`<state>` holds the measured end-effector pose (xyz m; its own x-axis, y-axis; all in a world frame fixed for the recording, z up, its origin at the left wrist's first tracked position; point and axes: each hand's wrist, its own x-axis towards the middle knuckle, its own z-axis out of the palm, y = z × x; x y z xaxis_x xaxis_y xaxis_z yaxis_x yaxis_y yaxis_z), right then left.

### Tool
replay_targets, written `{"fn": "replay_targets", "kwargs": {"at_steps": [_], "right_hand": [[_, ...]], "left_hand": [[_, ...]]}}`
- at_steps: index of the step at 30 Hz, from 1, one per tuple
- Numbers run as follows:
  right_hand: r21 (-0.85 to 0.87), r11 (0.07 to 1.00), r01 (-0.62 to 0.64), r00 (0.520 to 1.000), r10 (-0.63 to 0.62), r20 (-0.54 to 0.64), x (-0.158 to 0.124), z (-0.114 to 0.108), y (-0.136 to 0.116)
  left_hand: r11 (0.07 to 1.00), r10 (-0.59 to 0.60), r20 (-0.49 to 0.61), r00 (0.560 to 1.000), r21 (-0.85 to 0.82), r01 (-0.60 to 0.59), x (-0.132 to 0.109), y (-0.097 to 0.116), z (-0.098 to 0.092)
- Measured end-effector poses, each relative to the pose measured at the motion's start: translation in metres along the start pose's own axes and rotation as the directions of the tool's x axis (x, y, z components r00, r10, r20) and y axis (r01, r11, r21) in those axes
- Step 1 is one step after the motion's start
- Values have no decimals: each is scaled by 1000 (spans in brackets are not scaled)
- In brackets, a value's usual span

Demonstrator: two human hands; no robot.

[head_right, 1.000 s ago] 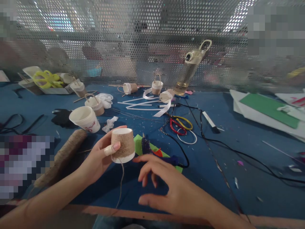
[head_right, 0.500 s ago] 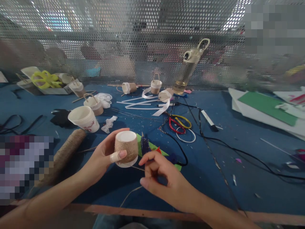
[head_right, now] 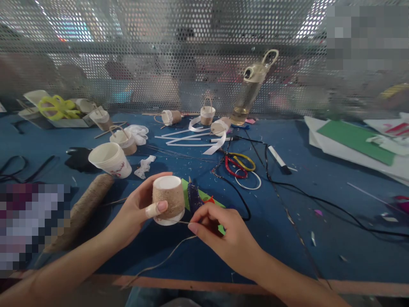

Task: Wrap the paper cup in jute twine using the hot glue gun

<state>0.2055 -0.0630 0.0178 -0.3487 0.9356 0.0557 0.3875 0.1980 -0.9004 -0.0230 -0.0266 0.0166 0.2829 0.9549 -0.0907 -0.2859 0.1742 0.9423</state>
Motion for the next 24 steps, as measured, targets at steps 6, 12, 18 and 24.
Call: {"fn": "replay_targets", "kwargs": {"at_steps": [6,12,18,24], "right_hand": [[85,992,-89,995,85,46,2,-2,-4],[80,994,-79,996,76,42,1,-2,-4],[96,993,-64,997,60,44,0,-2,-3],[82,995,-64,997,61,48,1,-2,-3]], "left_hand": [[999,-42,17,999,27,41,-2,3,2],[997,-79,48,996,19,79,-2,4,2],[995,-102,67,993,-3,103,-3,4,4],[993,-113,105,988,-10,115,-3,3,2]]}}
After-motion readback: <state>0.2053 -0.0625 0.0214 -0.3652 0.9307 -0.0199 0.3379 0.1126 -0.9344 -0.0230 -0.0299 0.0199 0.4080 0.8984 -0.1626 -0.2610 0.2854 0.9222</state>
